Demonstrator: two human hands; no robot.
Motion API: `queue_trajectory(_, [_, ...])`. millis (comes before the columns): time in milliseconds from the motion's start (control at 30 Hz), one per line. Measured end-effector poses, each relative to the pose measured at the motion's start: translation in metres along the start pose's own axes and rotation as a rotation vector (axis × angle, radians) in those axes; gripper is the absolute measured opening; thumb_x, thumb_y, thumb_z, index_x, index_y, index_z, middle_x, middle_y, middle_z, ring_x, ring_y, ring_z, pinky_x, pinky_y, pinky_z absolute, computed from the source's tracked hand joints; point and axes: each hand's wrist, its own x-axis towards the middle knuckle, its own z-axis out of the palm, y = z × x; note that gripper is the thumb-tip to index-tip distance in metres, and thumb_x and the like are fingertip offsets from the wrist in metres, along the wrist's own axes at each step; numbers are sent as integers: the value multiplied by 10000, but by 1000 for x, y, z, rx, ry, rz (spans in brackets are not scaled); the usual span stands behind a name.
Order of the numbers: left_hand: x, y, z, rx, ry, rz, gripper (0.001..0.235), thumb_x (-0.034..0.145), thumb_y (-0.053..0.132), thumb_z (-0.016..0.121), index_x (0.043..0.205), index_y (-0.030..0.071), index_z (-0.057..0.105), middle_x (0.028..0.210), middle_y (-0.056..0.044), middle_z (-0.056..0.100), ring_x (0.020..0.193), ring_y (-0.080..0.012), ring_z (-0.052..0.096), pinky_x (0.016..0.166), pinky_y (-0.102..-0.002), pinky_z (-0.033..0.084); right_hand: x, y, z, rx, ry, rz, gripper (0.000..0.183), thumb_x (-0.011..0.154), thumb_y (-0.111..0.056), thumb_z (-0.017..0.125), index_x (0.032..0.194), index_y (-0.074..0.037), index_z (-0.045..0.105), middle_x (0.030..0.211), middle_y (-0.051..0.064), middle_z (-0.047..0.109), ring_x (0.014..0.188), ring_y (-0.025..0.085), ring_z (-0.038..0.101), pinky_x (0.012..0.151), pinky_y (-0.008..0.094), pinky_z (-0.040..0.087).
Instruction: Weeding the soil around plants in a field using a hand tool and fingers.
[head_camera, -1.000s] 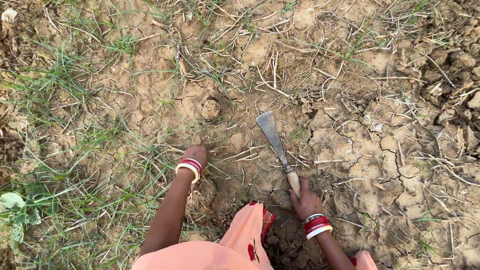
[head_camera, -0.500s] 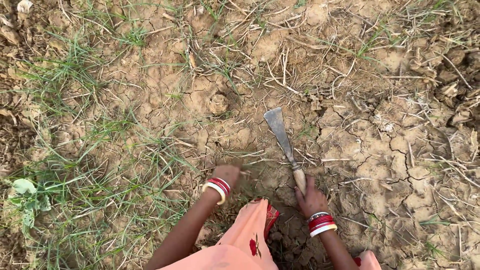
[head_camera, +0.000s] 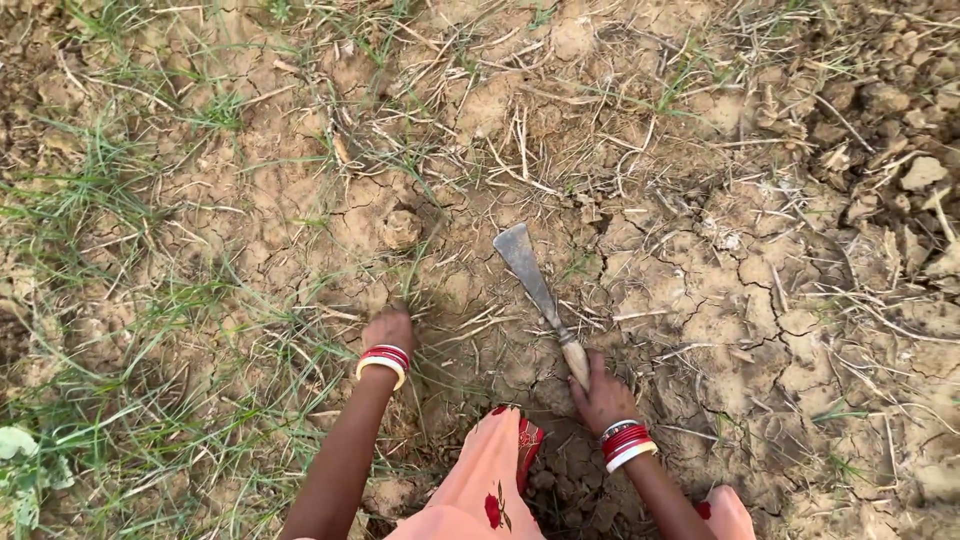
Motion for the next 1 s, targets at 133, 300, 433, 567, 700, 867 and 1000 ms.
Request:
queue_trajectory(133, [34,-16,55,159,-45,42,179,986,197,621,1055,73,730,1032,-167,749,946,-310,756,782,-458,637,-4,-17,-15,-6,-81,95,547,963,-349,540,1412,-150,298,833,226,717,646,343,734,579,452,637])
queue_trajectory(300, [11,-12,30,70,-66,67,222,1036,176,532,1046,35,704,938,-181,756,849,-307,773,731,-451,647,-2,-13,-11,-12,-101,115,473,985,-335,541,1371,-151,338,810,185,696,615,302,718,529,411,638])
queue_trajectory(433, [11,-19,53,54,-39,73,257,1032,208,547,968,72,756,977,-179,761,900,-315,766,798,-438,629,-1,-12,-10,-5,-83,102,519,963,-311,573,1389,-150,324,791,187,704,616,307,714,543,415,634])
queue_trajectory(567, [-25,9,-21,-88,-65,-52,479,942,414,623,1170,-7,595,946,-199,738,853,-336,764,722,-438,641,0,-8,-4,-12,-80,104,549,945,-306,586,1397,-150,317,791,188,705,614,311,716,544,420,637])
queue_trajectory(700, [7,-16,41,-26,-80,-68,398,1009,388,558,1161,30,642,976,-168,746,899,-325,764,758,-465,630,1,-8,-3,-14,-51,93,526,957,-324,587,1387,-156,334,803,196,712,629,325,721,553,438,633])
queue_trajectory(867, [-13,-5,-8,-25,-100,-7,519,1020,462,522,1236,-6,584,960,-190,742,889,-337,766,722,-452,643,0,-8,0,-30,-55,120,526,957,-328,575,1392,-158,333,805,197,724,634,326,727,552,441,637])
queue_trajectory(1000, [-10,-20,25,-80,-160,5,319,1044,260,459,1178,38,645,974,-203,757,882,-336,766,753,-456,630,-3,-12,-5,-16,-52,49,509,975,-315,562,1381,-115,330,811,213,709,629,341,723,561,447,627])
